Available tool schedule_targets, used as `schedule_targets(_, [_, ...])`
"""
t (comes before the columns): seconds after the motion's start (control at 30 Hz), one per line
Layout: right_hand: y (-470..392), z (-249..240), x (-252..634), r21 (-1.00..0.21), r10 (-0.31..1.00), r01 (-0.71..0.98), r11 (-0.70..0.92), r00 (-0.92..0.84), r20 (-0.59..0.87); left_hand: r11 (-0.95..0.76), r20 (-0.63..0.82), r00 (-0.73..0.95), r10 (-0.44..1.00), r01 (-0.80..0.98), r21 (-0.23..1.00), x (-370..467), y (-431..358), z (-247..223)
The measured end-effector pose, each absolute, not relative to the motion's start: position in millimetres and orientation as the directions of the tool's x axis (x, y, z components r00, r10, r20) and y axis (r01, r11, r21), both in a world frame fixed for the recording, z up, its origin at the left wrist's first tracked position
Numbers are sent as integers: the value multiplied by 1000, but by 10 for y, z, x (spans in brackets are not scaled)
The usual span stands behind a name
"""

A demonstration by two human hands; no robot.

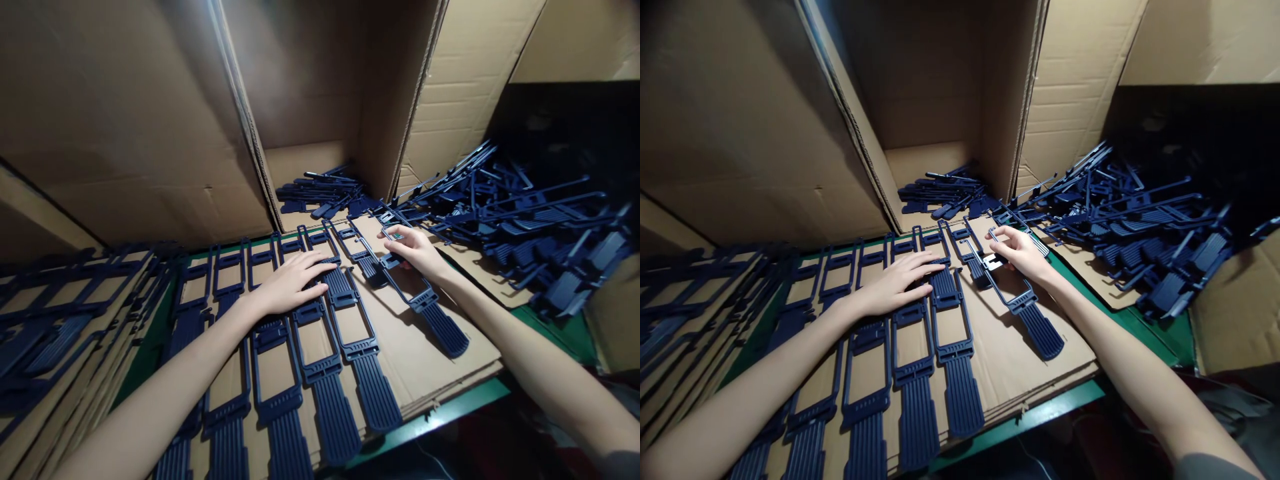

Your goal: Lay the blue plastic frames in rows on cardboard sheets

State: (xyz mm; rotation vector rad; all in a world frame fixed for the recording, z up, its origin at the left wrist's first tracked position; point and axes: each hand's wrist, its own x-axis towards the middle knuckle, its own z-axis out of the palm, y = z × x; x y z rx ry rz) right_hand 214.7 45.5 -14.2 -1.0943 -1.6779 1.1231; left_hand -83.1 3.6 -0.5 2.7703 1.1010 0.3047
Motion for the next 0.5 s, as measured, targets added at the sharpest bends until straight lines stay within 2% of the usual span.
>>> schedule_targets(0.17, [457,-121,2167,-942,922,208,265,-341,184,-720,124,712,691,663,205,-824,36,9])
schedule_targets(0.27, [461,-103,2186,-880,878,321,350,-441,189,-720,130,710,692,663,207,-821,36,11])
schedule_targets(0.33, [463,-93,2203,-741,845,488,461,-497,198,-722,135,711,690,660,210,-825,38,2])
schedule_targets(0.4, [466,-88,2221,-547,817,627,555,-533,218,-720,133,710,692,661,211,-830,39,-10])
schedule_targets(0.43, [467,-89,2229,-470,805,663,583,-547,229,-717,130,708,694,664,212,-832,40,-14])
schedule_targets(0.5, [469,-93,2241,-398,789,683,612,-561,250,-715,126,706,696,667,211,-834,40,-17])
